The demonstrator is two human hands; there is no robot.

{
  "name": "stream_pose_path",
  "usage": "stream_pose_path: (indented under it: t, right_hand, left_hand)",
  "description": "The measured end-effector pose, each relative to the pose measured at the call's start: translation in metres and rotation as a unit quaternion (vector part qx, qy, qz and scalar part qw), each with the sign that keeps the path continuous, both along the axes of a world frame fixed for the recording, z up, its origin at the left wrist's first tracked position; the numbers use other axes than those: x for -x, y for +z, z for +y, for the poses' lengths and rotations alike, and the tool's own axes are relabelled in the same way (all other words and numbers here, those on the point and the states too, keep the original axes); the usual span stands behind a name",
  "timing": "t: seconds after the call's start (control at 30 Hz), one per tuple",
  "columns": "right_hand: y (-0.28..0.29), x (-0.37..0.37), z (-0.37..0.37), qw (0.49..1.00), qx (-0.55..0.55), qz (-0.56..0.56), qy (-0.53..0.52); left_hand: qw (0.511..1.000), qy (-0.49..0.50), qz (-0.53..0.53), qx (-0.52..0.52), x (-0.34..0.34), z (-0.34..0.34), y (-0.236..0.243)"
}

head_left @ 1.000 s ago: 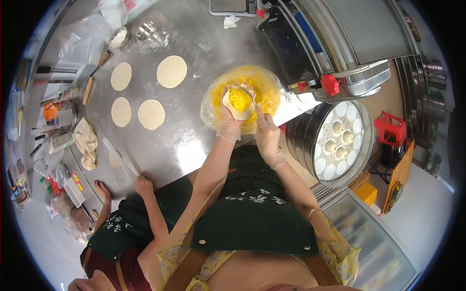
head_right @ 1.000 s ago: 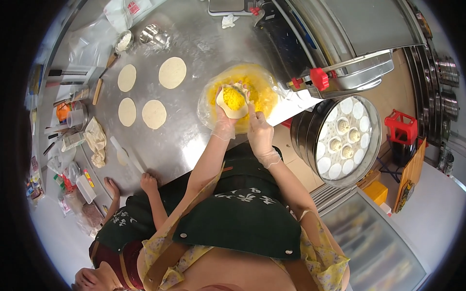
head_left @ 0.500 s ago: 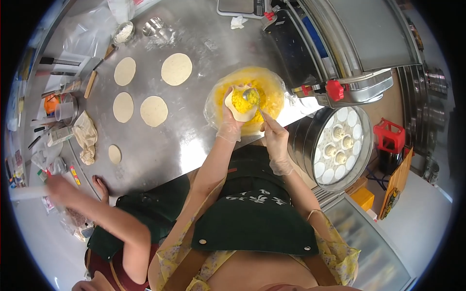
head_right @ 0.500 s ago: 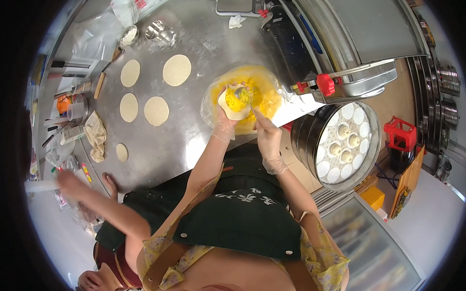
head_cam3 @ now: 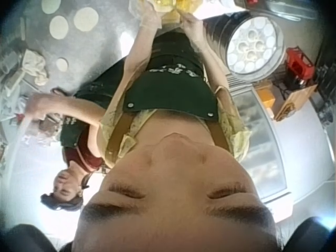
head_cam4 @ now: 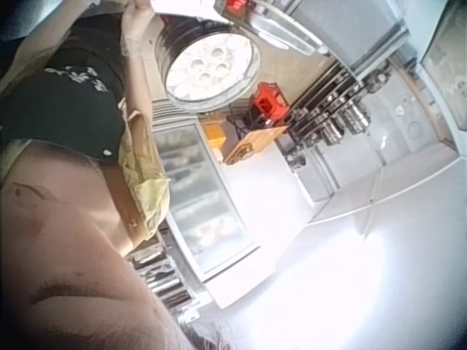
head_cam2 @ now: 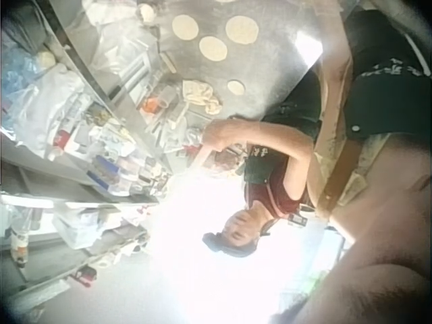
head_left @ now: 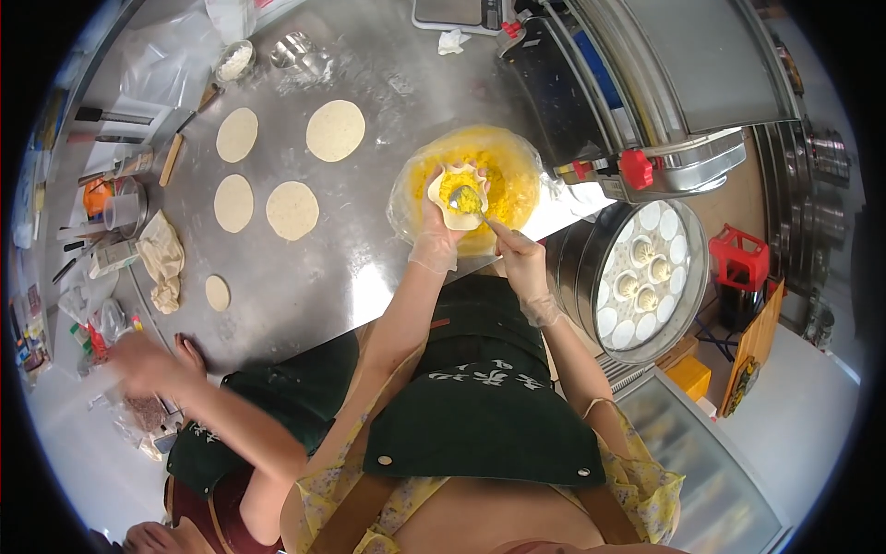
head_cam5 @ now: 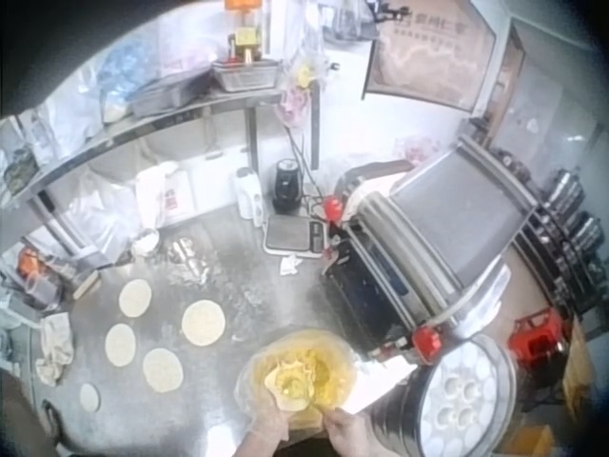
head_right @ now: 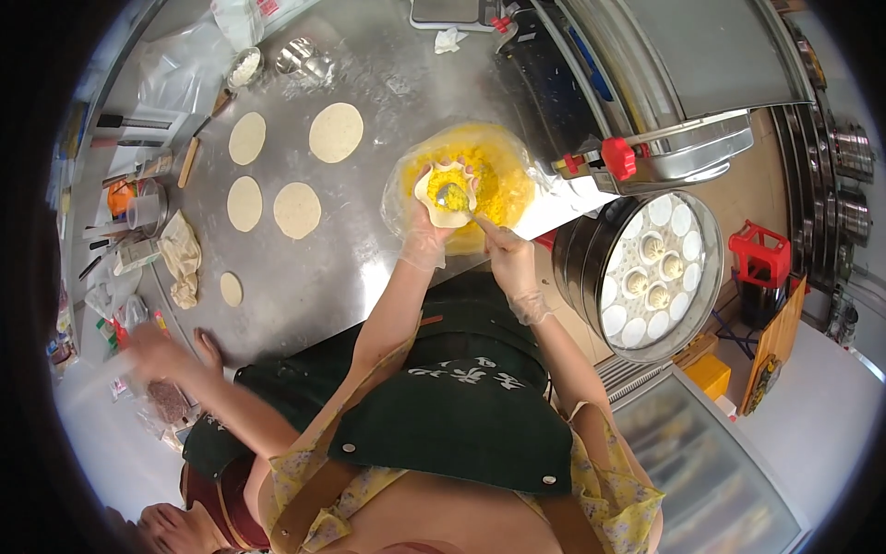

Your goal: Filling dough wrappers with a yellow bun filling and pleating the edges to create steamed buns.

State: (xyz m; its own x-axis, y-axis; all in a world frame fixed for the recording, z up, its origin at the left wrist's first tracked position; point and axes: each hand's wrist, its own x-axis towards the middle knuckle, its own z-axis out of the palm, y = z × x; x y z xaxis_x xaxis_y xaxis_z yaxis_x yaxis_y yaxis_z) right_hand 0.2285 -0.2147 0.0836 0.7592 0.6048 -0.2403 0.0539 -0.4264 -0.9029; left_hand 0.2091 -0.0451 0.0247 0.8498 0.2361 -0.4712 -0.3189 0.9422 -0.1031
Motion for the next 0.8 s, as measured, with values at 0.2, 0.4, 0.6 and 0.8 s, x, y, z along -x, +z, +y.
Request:
stream_pose_path:
  t: [0.2,0.4,0.6,0.8]
  right_hand:
    - [0.024,-0.001,0.009,0.950,0.042,-0.308,0.039]
    - [0.000,0.007,0.006,0.869,0.137,-0.465,0.104]
    - [0.012,0.002,0.012,0.876,0.139,-0.458,0.061]
    - [-0.016,-0.029,0.018,0.901,0.227,-0.368,0.027]
  left_hand:
    - [1.000,-0.002,0.011,0.011,0.009,0.000,-0.002]
    - [0.999,-0.019,-0.025,-0.025,0.006,-0.001,0.007]
    - [0.999,-0.017,-0.050,0.001,0.012,0.000,0.010]
    - [0.999,0.013,0.027,-0.038,0.034,0.026,0.002]
